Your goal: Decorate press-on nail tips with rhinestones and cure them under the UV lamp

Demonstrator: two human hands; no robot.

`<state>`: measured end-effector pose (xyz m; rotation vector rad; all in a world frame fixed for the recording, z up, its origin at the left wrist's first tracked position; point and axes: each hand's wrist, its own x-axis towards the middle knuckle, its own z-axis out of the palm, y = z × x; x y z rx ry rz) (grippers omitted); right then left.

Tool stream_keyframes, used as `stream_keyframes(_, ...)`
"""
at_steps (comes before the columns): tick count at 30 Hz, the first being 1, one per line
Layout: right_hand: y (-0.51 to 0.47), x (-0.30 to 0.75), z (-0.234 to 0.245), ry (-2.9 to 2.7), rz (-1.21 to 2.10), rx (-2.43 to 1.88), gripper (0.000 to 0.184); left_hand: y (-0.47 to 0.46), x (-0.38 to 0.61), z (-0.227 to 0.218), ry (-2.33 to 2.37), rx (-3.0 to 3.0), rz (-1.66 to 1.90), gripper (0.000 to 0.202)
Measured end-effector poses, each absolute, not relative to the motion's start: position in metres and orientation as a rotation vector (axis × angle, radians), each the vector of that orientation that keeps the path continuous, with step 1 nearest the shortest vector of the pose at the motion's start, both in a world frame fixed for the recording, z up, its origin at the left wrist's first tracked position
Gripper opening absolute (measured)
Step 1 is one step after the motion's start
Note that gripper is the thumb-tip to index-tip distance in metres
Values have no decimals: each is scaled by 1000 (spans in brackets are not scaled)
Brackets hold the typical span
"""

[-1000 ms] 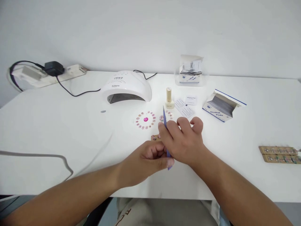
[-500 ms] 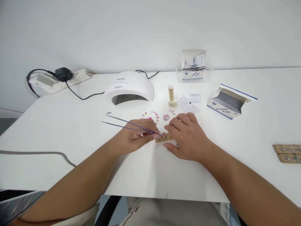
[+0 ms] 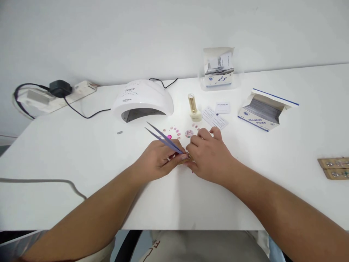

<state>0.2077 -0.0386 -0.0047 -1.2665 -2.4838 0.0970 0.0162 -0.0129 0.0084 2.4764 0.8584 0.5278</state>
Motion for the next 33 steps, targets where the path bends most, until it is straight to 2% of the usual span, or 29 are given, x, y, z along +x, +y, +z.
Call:
stream_keyframes(24,-38,203,-8,-2409,236,-1266,25,-12,18,2,859,2590,577,28)
stream_keyframes(33,-39,204,-7,-2416,267,-1314,22,-15,10,15,891,2139,679,31)
